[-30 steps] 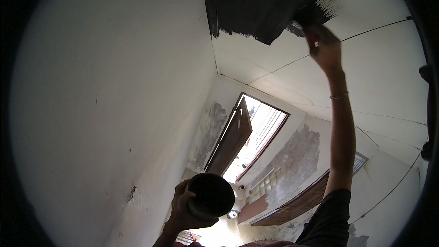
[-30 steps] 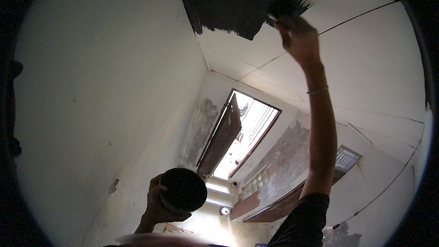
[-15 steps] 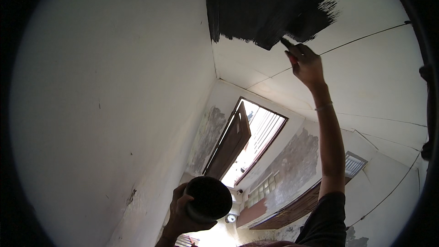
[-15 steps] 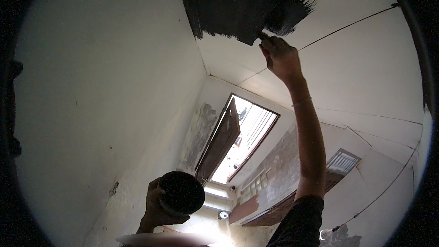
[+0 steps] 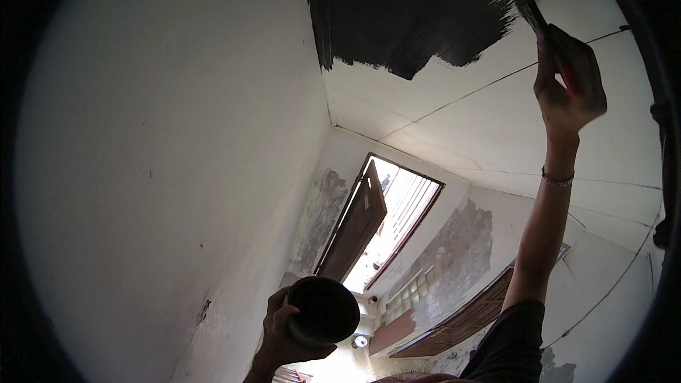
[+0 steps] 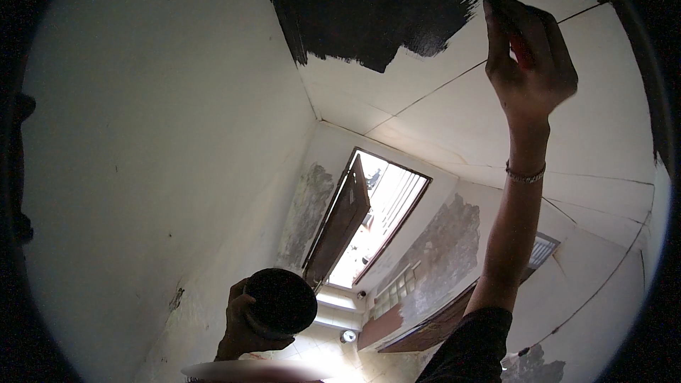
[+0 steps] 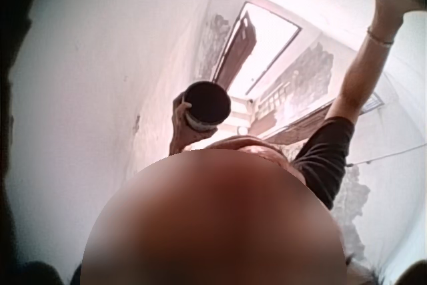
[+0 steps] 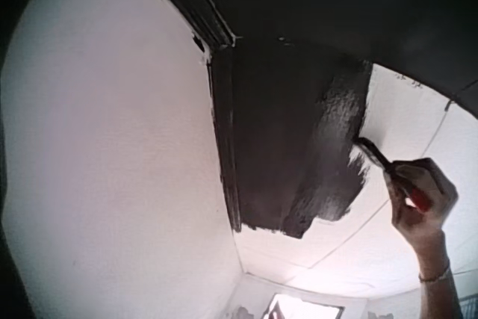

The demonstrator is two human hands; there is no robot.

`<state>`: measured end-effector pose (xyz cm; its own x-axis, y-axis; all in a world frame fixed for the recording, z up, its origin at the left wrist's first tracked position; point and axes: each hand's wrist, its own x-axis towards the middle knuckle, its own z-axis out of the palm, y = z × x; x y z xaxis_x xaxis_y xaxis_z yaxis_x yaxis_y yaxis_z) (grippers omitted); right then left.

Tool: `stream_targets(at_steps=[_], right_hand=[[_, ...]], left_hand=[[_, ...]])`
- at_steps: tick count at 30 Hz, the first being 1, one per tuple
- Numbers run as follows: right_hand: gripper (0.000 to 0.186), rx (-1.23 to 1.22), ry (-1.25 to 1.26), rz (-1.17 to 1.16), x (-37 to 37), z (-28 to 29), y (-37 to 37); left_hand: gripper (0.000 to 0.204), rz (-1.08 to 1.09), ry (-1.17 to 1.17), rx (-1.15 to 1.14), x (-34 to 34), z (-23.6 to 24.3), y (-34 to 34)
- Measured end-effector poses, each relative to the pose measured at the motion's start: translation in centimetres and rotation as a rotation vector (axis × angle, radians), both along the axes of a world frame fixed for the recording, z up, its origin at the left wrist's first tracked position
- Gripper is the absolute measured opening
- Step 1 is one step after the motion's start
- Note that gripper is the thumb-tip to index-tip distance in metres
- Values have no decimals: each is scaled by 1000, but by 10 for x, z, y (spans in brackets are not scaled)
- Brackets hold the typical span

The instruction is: The person paints a white ceiling with black paint using a brush and a small container. They repeatedly dip the brush into the container and apply paint to the ceiling surface in broad strokes.

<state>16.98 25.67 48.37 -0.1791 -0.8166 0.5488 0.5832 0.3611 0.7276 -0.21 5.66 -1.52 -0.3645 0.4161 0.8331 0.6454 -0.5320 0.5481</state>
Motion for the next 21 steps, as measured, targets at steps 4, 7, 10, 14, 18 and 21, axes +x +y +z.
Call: stream_targets(at_steps=[4, 7, 10, 14, 18, 21], right_hand=[[15, 14, -178, -12, -17, -31, 18], [13, -187, -325, -50, -48, -37, 51], [12, -164, -342, -30, -41, -14, 58], [12, -271, -268, -58, 1, 30, 16], [18, 81, -186, -90, 37, 52, -41], [23, 303, -199, -185, 52, 42, -66]], left_hand=[[110, -14, -8, 26, 1, 0, 0], [111, -19, -2, 32, 1, 0, 0], [111, -25, 8, 34, 0, 0, -1], [112, -25, 13, 33, -1, 1, 0], [112, -29, 14, 42, -2, 2, 4], [111, -31, 32, 41, -4, 2, 7]])
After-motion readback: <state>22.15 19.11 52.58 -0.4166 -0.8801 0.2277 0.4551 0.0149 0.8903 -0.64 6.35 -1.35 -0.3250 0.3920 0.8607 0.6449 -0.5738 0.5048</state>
